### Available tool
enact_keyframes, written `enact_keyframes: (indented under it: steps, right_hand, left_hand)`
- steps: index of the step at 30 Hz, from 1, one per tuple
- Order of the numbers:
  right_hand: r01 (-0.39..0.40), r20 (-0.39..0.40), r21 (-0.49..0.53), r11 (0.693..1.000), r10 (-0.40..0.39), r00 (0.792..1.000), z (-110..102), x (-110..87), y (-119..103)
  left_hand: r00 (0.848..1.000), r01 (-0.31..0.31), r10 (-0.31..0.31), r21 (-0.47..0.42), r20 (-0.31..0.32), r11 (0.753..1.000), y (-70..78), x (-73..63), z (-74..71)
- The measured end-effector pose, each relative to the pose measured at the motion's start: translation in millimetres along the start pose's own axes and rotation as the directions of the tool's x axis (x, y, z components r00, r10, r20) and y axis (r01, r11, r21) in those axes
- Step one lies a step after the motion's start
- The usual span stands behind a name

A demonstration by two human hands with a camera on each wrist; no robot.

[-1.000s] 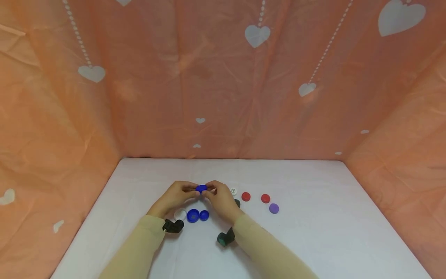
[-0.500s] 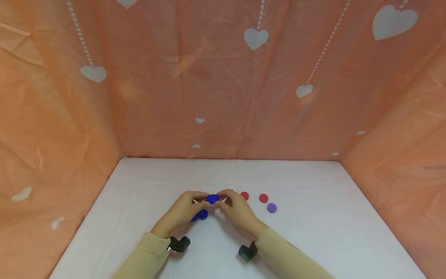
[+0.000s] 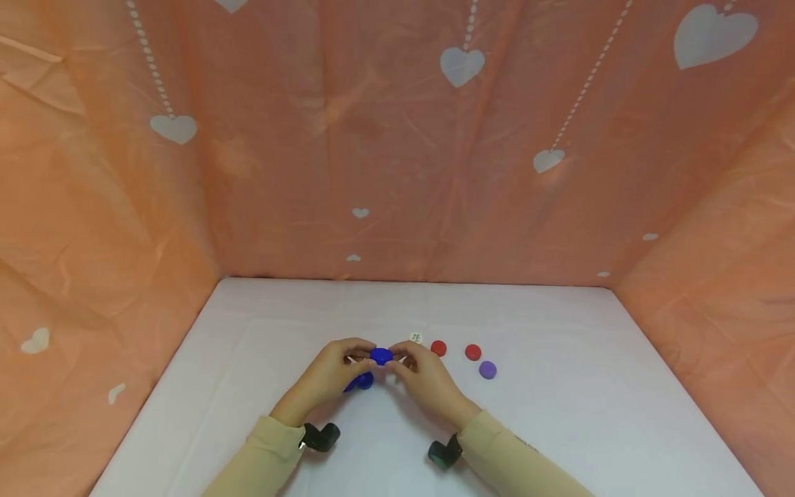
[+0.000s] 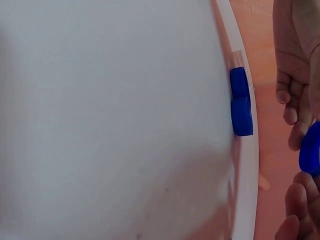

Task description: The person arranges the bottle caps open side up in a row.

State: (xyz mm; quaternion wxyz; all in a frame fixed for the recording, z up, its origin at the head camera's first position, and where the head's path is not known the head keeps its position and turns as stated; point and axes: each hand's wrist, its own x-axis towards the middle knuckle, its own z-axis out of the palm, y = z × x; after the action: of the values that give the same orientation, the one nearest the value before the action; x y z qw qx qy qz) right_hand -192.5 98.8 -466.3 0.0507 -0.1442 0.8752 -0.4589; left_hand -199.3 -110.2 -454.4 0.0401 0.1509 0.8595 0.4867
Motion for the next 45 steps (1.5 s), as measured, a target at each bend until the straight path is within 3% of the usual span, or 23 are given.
enact_keyframes:
  steps: [15, 29, 37, 45]
  right_hand:
    - [-0.05, 0.013, 0.079, 0.996, 0.05, 0.999, -4.0, -2.2, 2.2]
    - [-0.01, -0.023, 0.087, 0.996, 0.012, 1.0, -2.9, -1.6, 1.0]
    - [0.008, -0.016, 0.107, 0.994, -0.006, 1.0, -4.4, -0.6, 1.4]
    - [0.031, -0.024, 0.064, 0.997, -0.03, 0.999, -3.7, -0.3, 5.4]
  left_hand:
    - [1.0, 0.006, -0.006, -0.039, 0.004, 0.999, -0.2, 1.8, 0.7]
    - [1.0, 0.026, -0.026, -0.021, 0.001, 0.999, -0.4, 0.3, 3.2]
    - [0.999, 0.034, -0.034, -0.064, -0.001, 0.997, 0.9, 0.8, 3.8]
    - [0.999, 0.042, -0.041, -0.08, 0.006, 0.996, 2.6, 1.5, 4.5]
